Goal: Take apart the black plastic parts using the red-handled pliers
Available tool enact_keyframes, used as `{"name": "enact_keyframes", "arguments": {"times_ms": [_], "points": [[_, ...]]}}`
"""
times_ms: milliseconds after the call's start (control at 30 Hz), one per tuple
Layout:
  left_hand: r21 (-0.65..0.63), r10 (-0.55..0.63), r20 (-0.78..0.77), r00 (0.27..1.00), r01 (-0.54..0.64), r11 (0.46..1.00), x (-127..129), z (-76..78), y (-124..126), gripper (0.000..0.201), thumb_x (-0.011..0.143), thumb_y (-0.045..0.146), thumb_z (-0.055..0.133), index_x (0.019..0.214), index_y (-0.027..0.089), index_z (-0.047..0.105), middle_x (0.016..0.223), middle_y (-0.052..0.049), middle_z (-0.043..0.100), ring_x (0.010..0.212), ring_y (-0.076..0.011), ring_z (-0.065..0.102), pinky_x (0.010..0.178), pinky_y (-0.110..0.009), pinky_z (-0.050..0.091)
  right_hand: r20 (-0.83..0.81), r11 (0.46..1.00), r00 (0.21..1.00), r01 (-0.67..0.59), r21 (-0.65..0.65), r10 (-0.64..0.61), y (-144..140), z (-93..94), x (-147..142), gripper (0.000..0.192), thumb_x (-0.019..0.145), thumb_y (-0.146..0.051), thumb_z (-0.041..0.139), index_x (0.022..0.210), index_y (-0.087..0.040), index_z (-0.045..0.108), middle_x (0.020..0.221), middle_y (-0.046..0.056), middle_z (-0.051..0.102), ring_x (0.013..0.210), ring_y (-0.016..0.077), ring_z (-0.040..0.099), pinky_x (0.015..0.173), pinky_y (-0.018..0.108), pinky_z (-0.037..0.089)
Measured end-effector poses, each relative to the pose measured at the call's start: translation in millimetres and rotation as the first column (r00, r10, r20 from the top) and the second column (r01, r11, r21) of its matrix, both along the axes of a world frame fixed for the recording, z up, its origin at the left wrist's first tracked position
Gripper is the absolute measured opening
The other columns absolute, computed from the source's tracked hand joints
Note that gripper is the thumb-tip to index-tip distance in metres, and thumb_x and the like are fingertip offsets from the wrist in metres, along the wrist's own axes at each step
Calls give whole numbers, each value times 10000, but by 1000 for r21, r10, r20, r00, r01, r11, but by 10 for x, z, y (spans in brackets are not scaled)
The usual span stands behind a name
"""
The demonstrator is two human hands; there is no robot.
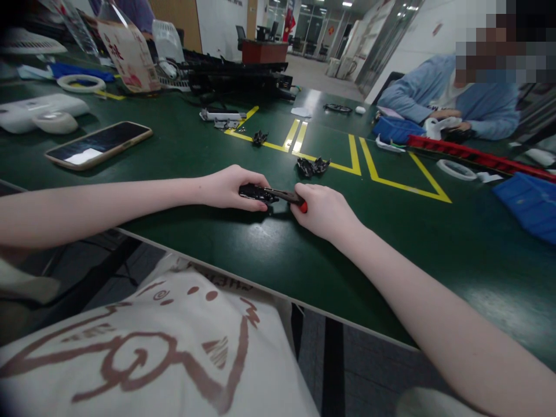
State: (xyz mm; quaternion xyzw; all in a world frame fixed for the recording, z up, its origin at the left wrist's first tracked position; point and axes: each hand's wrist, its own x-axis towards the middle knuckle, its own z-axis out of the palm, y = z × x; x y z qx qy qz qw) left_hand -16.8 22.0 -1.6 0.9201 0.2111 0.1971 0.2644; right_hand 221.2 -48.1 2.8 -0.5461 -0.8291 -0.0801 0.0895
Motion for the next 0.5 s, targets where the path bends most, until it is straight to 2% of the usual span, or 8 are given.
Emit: {"name": "enact_keyframes", "arguments": {"times_ms": [333, 500], "points": [[46, 65, -43, 997, -63, 997, 33, -17, -28, 453, 825, 527, 653, 1051, 138, 696, 890, -43, 716, 752, -156, 601, 625, -243, 350, -33, 996, 998, 56, -67, -58, -9, 11, 7, 144, 872, -309, 527, 756, -226, 505, 713, 51, 622, 663, 215, 590, 595, 305, 387], [69, 79, -53, 996, -75, 995, 34, -25, -19, 469, 814, 542, 661, 1056, 143, 706, 871, -42, 720, 730, -154, 602, 623, -246, 358, -44, 997, 999, 23, -77, -26, -7, 18, 9, 156, 869, -300, 532, 737, -226, 492, 705, 46, 617, 653, 207, 578, 587, 299, 384]]}}
